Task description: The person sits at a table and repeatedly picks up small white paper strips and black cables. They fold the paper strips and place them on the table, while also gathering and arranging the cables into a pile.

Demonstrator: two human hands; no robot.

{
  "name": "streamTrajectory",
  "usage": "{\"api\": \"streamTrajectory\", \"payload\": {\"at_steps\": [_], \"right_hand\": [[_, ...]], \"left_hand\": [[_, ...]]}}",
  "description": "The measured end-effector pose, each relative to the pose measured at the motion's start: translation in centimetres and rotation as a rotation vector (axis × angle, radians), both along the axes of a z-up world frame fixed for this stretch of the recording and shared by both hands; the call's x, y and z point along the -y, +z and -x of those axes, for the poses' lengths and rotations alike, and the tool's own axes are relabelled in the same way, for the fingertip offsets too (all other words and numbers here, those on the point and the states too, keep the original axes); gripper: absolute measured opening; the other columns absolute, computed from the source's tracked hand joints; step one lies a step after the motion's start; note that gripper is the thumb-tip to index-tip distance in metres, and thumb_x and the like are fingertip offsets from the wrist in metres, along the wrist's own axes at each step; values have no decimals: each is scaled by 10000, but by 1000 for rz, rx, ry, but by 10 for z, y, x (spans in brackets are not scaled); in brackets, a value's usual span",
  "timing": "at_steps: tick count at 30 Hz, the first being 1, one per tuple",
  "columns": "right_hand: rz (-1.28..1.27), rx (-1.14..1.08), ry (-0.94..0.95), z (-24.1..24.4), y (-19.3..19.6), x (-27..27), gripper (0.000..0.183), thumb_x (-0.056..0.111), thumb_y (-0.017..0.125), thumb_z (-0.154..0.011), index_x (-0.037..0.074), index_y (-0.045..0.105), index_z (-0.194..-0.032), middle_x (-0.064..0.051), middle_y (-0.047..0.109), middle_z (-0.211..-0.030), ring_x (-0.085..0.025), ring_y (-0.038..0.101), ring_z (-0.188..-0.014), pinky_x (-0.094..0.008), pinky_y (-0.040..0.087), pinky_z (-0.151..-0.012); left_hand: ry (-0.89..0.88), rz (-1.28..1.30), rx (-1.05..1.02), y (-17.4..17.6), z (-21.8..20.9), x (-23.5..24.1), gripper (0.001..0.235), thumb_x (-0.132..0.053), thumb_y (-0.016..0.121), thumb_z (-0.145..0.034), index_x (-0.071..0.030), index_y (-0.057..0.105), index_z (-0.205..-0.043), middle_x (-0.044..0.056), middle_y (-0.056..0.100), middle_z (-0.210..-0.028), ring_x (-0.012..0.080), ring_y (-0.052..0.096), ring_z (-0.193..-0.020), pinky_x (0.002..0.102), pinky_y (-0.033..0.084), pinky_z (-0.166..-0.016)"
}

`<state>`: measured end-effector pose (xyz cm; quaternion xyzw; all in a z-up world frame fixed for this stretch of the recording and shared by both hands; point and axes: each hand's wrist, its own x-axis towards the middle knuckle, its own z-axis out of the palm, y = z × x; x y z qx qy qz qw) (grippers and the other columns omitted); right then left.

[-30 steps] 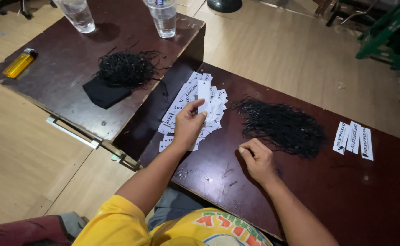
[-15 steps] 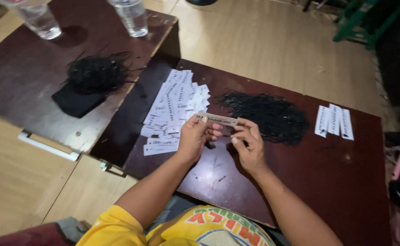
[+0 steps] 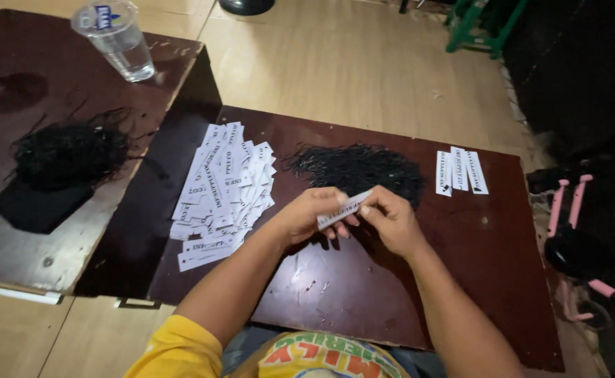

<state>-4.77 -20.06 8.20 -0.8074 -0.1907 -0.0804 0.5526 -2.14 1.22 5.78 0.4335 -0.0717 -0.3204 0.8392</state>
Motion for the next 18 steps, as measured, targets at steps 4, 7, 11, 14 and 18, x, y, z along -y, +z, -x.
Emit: {"api": "streamTrajectory", "payload": {"at_steps": [4,7,11,14,18], "right_hand": [[39,70,-69,7,1,4,48,59,722,-909,68,747,-868,-84,720,-854,-203,672,-778,-348,527,-756],[-57,115,-215,9,-12,2,57,46,702,-935,32,717,-881,-129,746,-981,-232,683,-867,-360,524,-788],[-92,144,-248,10,-18,-5,59,51,751,-916,35,721,-868,-118,738,-987,-227,691,-876,-334,527,-787],[-56,163,-276,9,-20,-5,69,56,771,-904,41,723,-856,-112,739,-970,-246,708,-868,-338,539,-772],[-14,169,-293,12,-16,-4,73,44,757,-905,43,711,-848,-114,738,-963,-280,716,-846,-369,547,-766]], "left_hand": [[-65,50,84,-5,0,18,285,-48,641,-922,0,612,-1201,278,734,-937,303,751,-620,298,609,-439],[-51,124,116,-9,14,19,487,1,563,-905,11,538,-1391,299,708,-964,344,755,-666,348,654,-537],[-10,159,105,-1,24,14,557,54,602,-909,5,517,-1457,328,687,-982,423,748,-728,401,664,-594],[-17,112,167,-16,18,17,552,30,626,-914,11,520,-1455,319,697,-968,408,754,-738,393,664,-612],[-22,-1,271,-26,18,20,525,-45,632,-930,17,533,-1442,284,707,-970,349,764,-797,368,658,-659]]}}
